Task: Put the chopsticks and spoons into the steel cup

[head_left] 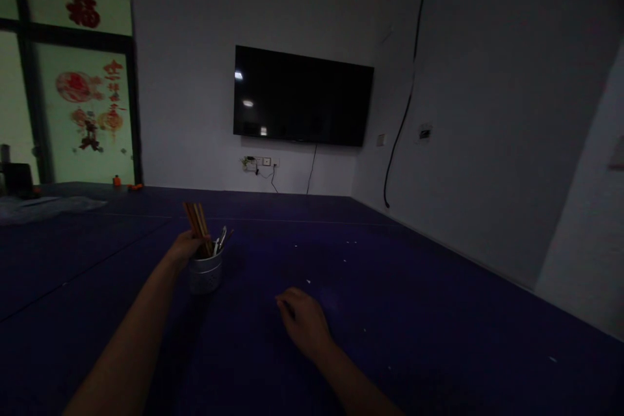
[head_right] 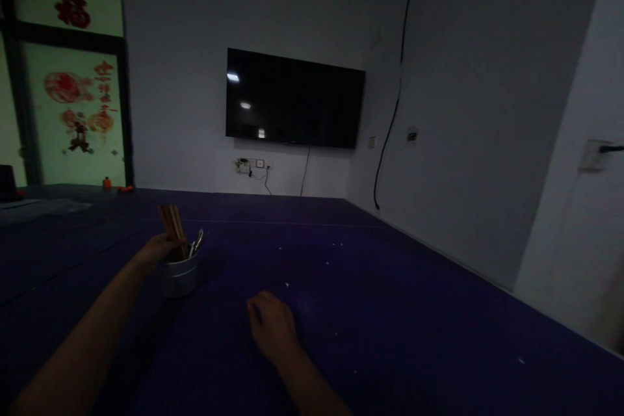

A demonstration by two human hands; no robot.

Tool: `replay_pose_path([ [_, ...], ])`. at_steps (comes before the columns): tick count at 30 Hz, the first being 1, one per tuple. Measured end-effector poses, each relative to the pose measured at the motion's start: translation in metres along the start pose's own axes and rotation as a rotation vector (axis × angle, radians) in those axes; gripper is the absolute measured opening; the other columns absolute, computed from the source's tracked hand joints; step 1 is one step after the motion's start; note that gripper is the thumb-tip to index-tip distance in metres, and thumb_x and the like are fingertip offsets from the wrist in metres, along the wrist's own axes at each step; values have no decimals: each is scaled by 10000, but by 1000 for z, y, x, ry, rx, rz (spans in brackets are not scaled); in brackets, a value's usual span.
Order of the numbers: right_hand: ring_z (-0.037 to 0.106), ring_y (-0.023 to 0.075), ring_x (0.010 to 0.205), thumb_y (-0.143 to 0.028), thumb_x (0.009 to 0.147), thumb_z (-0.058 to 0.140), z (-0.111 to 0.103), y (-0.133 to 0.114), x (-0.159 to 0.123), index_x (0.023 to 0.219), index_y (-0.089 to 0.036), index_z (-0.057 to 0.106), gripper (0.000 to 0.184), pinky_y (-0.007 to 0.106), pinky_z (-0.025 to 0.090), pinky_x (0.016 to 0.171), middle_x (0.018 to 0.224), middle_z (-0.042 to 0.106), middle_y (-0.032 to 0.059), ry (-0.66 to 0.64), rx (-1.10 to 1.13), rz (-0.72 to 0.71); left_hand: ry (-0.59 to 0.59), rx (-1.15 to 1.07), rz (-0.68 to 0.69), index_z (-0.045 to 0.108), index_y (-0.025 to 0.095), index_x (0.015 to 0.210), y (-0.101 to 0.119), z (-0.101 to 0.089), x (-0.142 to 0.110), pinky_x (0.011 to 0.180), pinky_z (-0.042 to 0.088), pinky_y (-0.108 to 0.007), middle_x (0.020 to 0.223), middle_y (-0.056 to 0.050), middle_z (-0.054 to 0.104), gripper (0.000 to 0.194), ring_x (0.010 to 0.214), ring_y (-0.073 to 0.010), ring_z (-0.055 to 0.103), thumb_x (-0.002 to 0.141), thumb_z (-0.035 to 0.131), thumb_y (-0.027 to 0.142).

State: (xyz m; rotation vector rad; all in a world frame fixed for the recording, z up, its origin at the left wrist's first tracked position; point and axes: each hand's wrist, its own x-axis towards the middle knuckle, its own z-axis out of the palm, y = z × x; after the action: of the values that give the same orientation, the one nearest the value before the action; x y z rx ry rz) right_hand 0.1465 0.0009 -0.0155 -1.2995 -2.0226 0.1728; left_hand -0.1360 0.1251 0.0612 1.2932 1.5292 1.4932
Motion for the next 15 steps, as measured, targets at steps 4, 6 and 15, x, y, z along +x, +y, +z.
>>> replay_pose_path([
  [4, 621, 146, 856, -238, 907, 417, 2, 2, 0, 923, -221, 686, 270, 255, 444, 765, 947, 672, 39, -2, 0, -16, -46, -32, -11, 611, 164, 636, 0, -3, 0, 579, 500, -286, 574, 1, 648, 193, 634, -214, 649, 531, 728, 276],
  [6, 619, 147, 872, -237, 904, 422, 2, 3, 0, 931, -220, 685, 265, 257, 442, 776, 957, 670, 40, -5, 5, -19, -76, -46, -16, 614, 162, 628, 0, -4, 0, 566, 492, -277, 577, -4, 651, 192, 619, -205, 643, 536, 724, 290],
  [15, 618, 141, 845, -223, 902, 432, 0, 3, 0, 891, -210, 684, 253, 249, 441, 756, 917, 677, 33, -19, 11, -17, -134, -107, 1, 622, 158, 641, 5, -3, -2, 526, 464, -271, 598, -13, 656, 265, 573, -192, 610, 474, 765, 305],
])
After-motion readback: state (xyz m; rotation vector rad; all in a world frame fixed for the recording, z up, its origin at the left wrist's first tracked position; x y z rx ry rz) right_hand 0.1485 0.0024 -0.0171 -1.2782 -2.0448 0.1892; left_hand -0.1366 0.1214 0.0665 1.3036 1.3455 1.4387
